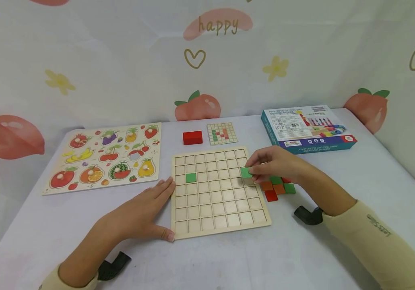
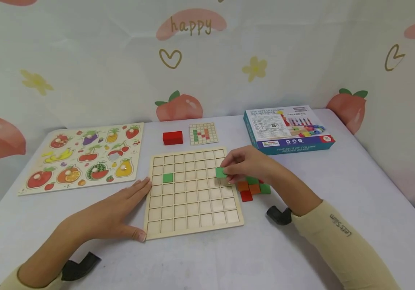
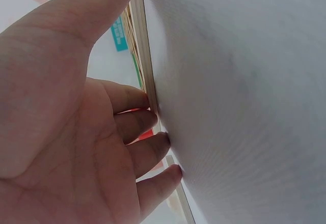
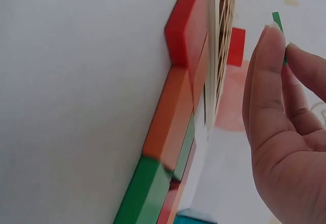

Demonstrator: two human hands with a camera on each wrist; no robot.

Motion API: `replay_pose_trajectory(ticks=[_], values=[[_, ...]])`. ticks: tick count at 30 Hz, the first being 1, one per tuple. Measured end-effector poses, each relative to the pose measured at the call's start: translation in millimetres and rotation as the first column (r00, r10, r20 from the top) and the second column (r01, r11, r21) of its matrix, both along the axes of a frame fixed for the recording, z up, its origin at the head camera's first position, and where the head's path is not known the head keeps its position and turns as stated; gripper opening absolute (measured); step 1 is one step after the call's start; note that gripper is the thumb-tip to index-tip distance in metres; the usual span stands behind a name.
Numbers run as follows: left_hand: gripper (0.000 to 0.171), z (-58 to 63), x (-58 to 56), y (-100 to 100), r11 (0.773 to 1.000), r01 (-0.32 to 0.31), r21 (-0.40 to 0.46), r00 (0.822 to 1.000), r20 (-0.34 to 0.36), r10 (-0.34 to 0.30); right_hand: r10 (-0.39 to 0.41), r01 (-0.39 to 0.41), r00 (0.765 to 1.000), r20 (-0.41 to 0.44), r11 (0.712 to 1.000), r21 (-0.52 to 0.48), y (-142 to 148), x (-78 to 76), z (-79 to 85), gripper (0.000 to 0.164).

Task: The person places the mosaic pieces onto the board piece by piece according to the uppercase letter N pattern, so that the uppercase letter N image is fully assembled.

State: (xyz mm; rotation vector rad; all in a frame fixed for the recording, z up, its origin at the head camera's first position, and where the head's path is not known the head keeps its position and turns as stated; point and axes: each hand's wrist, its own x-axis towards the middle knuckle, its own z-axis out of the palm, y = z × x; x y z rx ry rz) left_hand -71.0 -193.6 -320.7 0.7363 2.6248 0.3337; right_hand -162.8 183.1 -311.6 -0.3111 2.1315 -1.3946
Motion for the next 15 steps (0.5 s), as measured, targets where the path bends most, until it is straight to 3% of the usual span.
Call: replay_pose_trajectory(ticks=[15], values=[[0.129, 1.6, 0.3, 0.5, 1.0, -0.001, 0.012, 1.0, -0.005, 0.001, 0.046, -0.043, 0.994, 0.096, 0.999, -0.029, -36.8, 0.1, -1.1, 0.014]])
